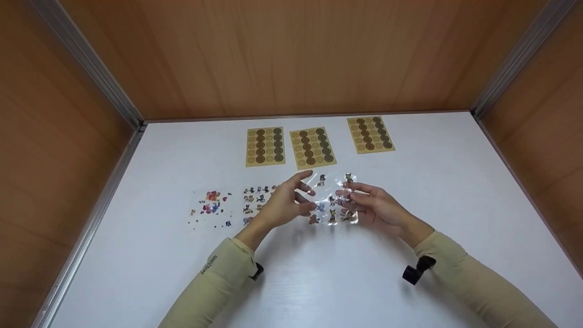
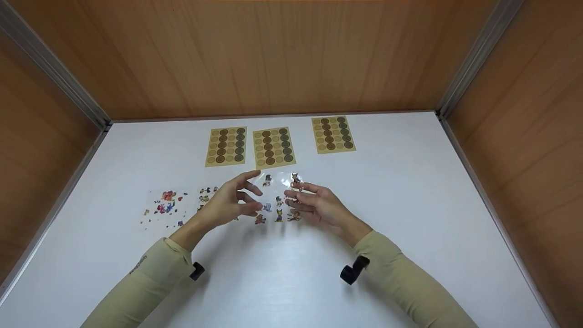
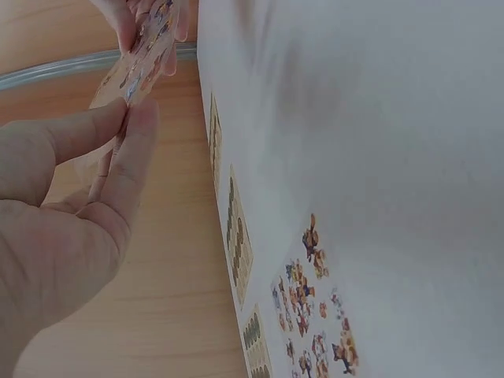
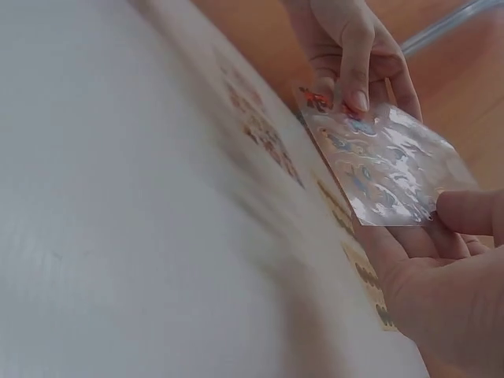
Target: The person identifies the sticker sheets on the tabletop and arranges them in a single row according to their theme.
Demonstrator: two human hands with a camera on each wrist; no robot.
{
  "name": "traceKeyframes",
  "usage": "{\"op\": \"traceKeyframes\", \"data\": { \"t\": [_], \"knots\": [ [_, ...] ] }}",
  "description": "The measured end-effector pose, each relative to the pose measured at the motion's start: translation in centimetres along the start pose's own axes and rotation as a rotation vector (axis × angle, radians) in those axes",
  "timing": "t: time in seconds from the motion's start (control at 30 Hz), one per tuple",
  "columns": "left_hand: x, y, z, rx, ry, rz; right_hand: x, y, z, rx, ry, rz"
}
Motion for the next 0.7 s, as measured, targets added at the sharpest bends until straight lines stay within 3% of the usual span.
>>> {"op": "traceKeyframes", "data": {
  "t": [0.17, 0.37, 0.47, 0.57, 0.7],
  "knots": [
    [0.4, -0.1, 0.9, 0.038, -0.036, -0.030, -0.2, 1.0, -0.5, -0.006, 0.013, -0.014],
    [1.2, 0.3, 1.9, 0.111, -0.038, -0.093, 0.0, 2.2, -0.6, 0.001, -0.048, -0.085],
    [1.5, 0.7, 2.5, 0.137, -0.046, -0.107, 0.3, 2.8, -0.6, 0.022, -0.169, -0.112],
    [1.6, 1.0, 3.1, 0.164, -0.046, -0.107, 0.6, 3.1, -0.2, 0.058, -0.355, -0.118],
    [1.3, 1.5, 3.6, 0.182, -0.035, -0.085, 0.9, 2.9, 1.1, 0.145, -0.625, -0.062]
  ]
}}
Point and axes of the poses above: each hand's wrist, its own y-axis towards the middle knuckle, its own x-axis out of the back of the hand, z = x × y, the point moved 5 cm from there along y, towards the middle knuckle, and after that the axes turned 8 degrees about x, right-handed, at the moved point
